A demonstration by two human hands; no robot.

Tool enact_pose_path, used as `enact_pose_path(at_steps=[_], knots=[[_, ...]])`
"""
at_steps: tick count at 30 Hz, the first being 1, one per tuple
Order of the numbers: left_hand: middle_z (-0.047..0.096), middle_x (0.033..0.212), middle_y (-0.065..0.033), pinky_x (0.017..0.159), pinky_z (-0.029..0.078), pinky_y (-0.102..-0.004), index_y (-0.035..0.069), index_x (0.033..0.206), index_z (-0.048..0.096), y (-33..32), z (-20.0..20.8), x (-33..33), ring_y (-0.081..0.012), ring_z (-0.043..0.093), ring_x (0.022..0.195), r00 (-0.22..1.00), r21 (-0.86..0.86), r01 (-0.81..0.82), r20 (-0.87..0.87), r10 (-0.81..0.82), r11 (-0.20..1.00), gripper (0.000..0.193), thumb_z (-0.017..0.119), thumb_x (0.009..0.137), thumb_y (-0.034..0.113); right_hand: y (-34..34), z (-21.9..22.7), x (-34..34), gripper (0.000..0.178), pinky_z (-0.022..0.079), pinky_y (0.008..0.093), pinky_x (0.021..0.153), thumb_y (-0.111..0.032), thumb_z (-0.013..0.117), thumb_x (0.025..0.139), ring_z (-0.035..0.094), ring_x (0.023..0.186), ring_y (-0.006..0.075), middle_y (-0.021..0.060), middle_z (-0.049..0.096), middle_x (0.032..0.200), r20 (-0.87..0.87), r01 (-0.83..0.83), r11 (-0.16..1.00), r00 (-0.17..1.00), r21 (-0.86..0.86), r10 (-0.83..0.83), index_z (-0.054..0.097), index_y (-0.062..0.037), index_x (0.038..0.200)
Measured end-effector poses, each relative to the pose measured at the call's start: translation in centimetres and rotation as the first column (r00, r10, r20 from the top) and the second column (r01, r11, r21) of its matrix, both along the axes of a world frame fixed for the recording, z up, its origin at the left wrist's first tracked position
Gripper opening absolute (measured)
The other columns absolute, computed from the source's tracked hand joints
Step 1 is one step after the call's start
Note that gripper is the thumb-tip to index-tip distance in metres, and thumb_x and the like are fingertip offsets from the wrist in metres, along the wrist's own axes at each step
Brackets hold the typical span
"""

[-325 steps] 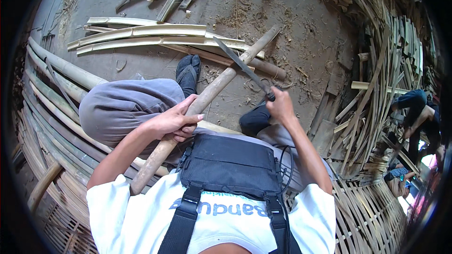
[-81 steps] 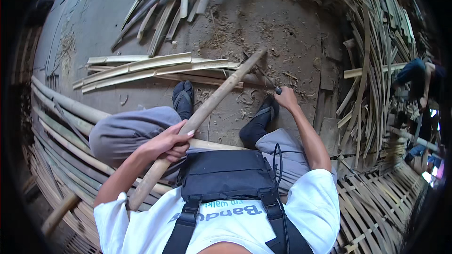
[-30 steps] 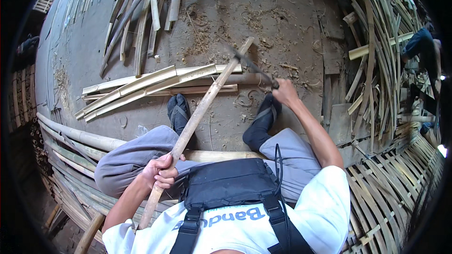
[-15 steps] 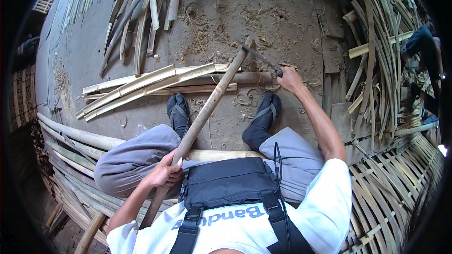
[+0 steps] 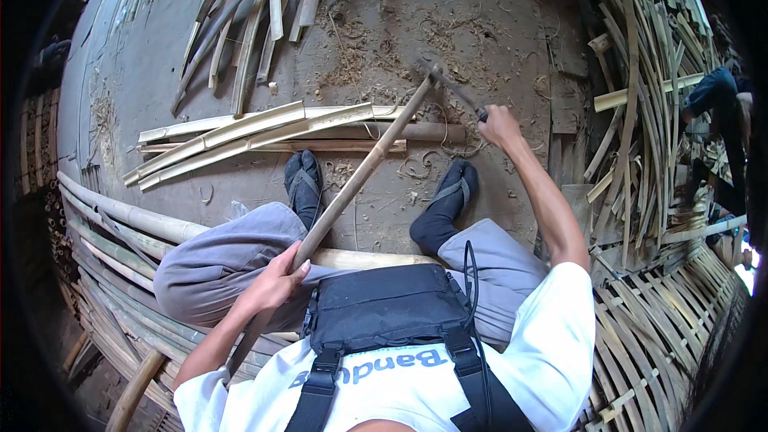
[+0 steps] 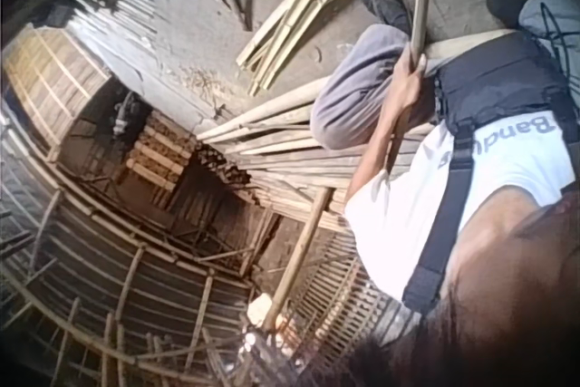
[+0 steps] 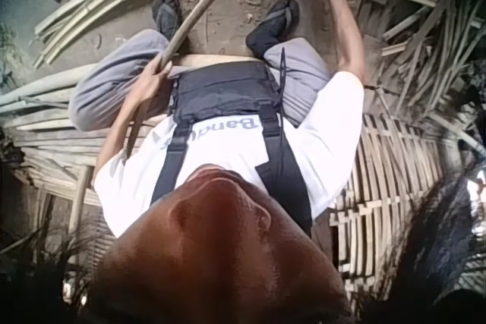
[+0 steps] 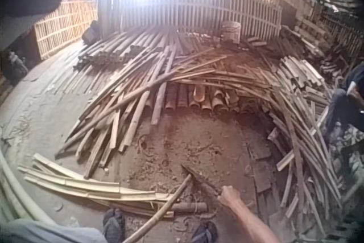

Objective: Using a large knife to shave and smooth strips of bamboo.

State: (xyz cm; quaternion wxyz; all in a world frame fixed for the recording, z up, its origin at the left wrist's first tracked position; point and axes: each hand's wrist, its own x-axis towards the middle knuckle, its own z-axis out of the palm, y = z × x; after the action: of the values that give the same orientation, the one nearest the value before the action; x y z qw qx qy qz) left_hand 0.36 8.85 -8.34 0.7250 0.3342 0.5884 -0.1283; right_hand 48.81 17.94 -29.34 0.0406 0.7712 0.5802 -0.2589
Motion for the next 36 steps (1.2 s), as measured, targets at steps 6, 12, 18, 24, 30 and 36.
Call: enact_pose_path(at_steps=[6, 12, 18, 24, 30, 36], knots=[[0.042, 0.072, 0.0003, 0.048, 0.038, -0.0266, 0.009, 0.13, 0.042, -0.8, -0.9, -0.5, -0.009, 0.041, 0.058, 0.987, 0.287, 0.157, -0.006, -0.162, 0.945, 0.034, 0.051, 0.099, 0.019, 0.7, 0.6, 0.6, 0.03, 0.053, 0.0495, 0.083, -0.017, 0.061, 0.074, 0.066, 0.092, 0.0413, 0.0259, 0.067, 0.096, 0.03, 0.077, 0.995, 0.997, -0.06, -0.075, 0.068, -0.0019, 0.098], [0.042, 0.073, 0.0012, 0.049, 0.036, -0.0262, 0.009, 0.13, 0.043, 0.0, -0.2, -0.1, -0.0088, 0.04, 0.059, 0.994, 0.165, 0.108, -0.018, -0.107, 0.98, 0.034, 0.051, 0.099, 0.019, -1.4, 0.0, -0.1, 0.028, 0.052, 0.048, 0.081, -0.014, 0.058, 0.073, 0.064, 0.09, 0.0423, 0.0278, 0.066, 0.086, -0.098, 0.146, 0.989, 0.985, 0.012, -0.144, 0.068, 0.0001, 0.094], [0.038, 0.071, 0.0034, 0.048, 0.036, -0.0249, 0.011, 0.13, 0.043, -0.1, 0.1, -0.2, -0.0078, 0.038, 0.059, 0.998, 0.086, 0.07, -0.001, -0.07, 0.994, 0.033, 0.05, 0.099, 0.02, -2.5, -2.5, -0.9, 0.027, 0.051, 0.0495, 0.082, -0.015, 0.058, 0.074, 0.064, 0.089, 0.0427, 0.0281, 0.066, 0.088, -0.119, 0.137, 0.991, 0.983, -0.006, -0.137, 0.067, 0.0006, 0.094], [0.037, 0.071, 0.0045, 0.048, 0.037, -0.0253, 0.017, 0.131, 0.042, -0.3, -0.6, -0.8, -0.0073, 0.038, 0.059, 0.999, -0.017, 0.038, -0.037, -0.039, 0.999, 0.033, 0.05, 0.099, 0.021, -2.4, 0.6, -2.3, 0.034, 0.052, 0.05, 0.082, -0.018, 0.062, 0.074, 0.065, 0.091, 0.0431, 0.0277, 0.067, 0.092, -0.073, -0.016, 1.0, 0.997, -0.008, 0.015, 0.067, 0.0, 0.101], [0.034, 0.065, 0.0059, 0.042, 0.028, -0.0229, 0.019, 0.127, 0.043, 0.1, -0.7, -1.0, -0.0049, 0.032, 0.05, 0.997, -0.133, -0.07, 0.008, 0.072, 0.989, 0.027, 0.048, 0.101, 0.022, -1.5, -2.5, -1.1, 0.031, 0.053, 0.0507, 0.08, -0.02, 0.061, 0.075, 0.066, 0.089, 0.0422, 0.0287, 0.066, 0.091, -0.064, 0.213, 0.976, 0.974, -0.032, -0.215, 0.067, 0.0007, 0.097], [0.031, 0.058, 0.0073, 0.037, 0.02, -0.0213, 0.017, 0.112, 0.046, 0.5, -1.0, -1.4, -0.003, 0.025, 0.043, 0.98, -0.23, -0.16, 0.08, 0.182, 0.96, 0.011, 0.047, 0.101, 0.022, -3.2, -2.3, -2.5, 0.031, 0.052, 0.0494, 0.082, -0.017, 0.061, 0.073, 0.065, 0.089, 0.0416, 0.0246, 0.067, 0.091, -0.128, 0.093, 0.996, 0.988, 0.017, -0.09, 0.069, -0.0054, 0.1]])
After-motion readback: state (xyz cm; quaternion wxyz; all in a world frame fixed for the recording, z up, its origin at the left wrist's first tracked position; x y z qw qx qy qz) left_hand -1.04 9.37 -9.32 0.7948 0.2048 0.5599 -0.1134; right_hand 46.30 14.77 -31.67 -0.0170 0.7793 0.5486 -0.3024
